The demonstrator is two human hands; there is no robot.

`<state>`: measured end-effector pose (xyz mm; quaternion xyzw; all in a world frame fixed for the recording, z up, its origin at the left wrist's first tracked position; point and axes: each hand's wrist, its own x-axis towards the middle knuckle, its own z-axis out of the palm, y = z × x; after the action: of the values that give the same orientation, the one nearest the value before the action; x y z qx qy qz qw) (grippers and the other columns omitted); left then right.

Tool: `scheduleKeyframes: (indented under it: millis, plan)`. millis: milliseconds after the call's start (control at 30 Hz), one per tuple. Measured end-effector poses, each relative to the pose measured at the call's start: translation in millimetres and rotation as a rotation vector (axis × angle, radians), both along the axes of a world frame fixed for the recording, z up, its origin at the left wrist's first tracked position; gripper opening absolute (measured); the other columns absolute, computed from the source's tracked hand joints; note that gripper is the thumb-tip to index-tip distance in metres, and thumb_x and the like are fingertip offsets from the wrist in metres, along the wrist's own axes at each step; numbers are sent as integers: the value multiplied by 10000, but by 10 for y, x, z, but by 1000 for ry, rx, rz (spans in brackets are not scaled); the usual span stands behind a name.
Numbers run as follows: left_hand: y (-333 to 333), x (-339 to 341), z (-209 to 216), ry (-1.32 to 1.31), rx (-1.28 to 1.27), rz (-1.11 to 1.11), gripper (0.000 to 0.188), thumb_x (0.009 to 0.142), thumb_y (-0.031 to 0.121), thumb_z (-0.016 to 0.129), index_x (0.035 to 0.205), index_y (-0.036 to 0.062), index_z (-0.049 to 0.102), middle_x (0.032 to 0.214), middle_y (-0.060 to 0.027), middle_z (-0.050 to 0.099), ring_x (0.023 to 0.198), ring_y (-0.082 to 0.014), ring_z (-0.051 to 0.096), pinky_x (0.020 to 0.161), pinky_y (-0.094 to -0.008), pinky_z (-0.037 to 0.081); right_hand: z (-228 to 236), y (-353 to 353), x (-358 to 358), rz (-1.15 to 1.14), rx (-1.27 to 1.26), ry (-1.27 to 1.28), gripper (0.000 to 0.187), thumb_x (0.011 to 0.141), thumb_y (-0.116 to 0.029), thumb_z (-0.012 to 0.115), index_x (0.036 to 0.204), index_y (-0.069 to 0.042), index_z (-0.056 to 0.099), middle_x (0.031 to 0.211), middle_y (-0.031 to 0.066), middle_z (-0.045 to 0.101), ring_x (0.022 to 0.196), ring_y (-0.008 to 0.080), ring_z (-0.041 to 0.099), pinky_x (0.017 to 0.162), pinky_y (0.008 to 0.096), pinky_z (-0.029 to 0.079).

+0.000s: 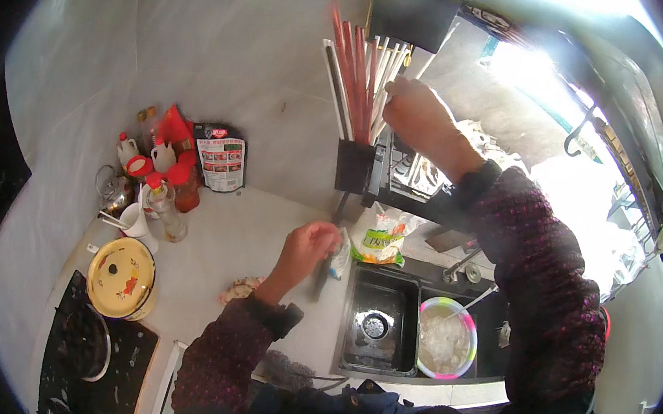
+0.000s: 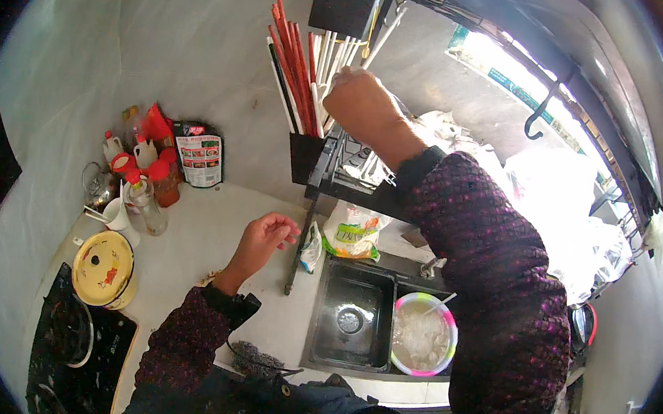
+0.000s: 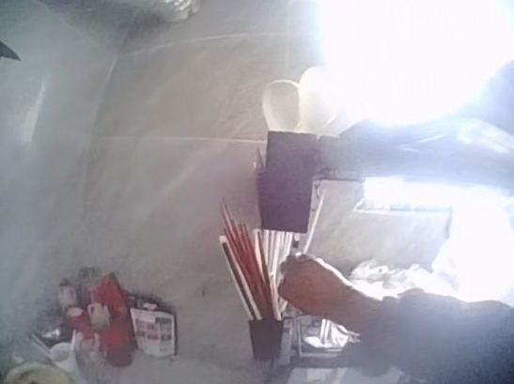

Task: The person cleans a cluttered kitchen area. They wipe the countertop and range hood with a cloth, move various containers and packages, and wash chopsticks in the sink.

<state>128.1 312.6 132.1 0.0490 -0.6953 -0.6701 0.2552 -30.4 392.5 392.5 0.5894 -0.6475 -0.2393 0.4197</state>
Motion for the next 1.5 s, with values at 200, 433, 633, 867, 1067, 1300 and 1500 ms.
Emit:
scheduleKeyframes:
  millis: [200,433,633,867,1067,1300,1500]
  plan:
    - [-10,-9,4,10,55,-1,160,960,137,516,1069,37,578,1009,-48,667,835,-108,630,707,-251,503,95,51,27,399,-254,-226,269,722,13,601,966,-72,678,1161,113,595,954,266,633,725,366,547]
    - [-158,71,-210,-51,87,-13,162,961,156,516,1069,51,577,987,-43,659,807,-114,620,698,-256,497,43,272,47,436,-205,-970,410,778,66,628,1179,-8,592,1129,158,643,1002,303,647,872,359,517]
    - [-108,723,-1028,-434,73,-112,229,934,198,558,1101,41,565,1001,-36,640,854,-119,608,727,-261,490,-113,1203,247,616,-249,-1431,207,908,-102,582,1081,-41,677,1063,53,685,902,121,637,836,254,506]
    - [198,1694,-1773,-718,-94,-8,299,850,124,629,1131,41,569,1041,-40,634,895,-136,604,775,-296,494,-1546,2631,158,-268,-67,-2102,281,886,-50,583,1158,-2,632,1107,111,657,898,177,656,788,295,527]
    - [691,1844,-1772,-657,-457,78,531,716,134,746,1201,47,549,1277,-140,514,1182,-281,477,1015,-403,375,-3600,2849,-545,-481,-1261,-2677,389,937,-140,544,1301,-34,460,1158,139,606,951,280,647,772,352,528]
    - [1215,1916,-1908,-836,-642,99,915,599,191,839,1389,105,387,1535,-172,186,1392,-404,187,1133,-476,221,-4506,2740,-1538,-263,-2000,-2606,278,998,-213,440,1177,-2,466,988,129,640,853,241,656,705,346,547]
    - [1389,1925,-1967,-866,-656,208,941,571,148,861,1382,111,385,1520,-184,201,1386,-407,200,1128,-478,228,-5068,2613,-2357,161,-2432,-2675,406,1023,-388,334,1155,-13,413,1064,163,590,883,252,600,778,350,515]
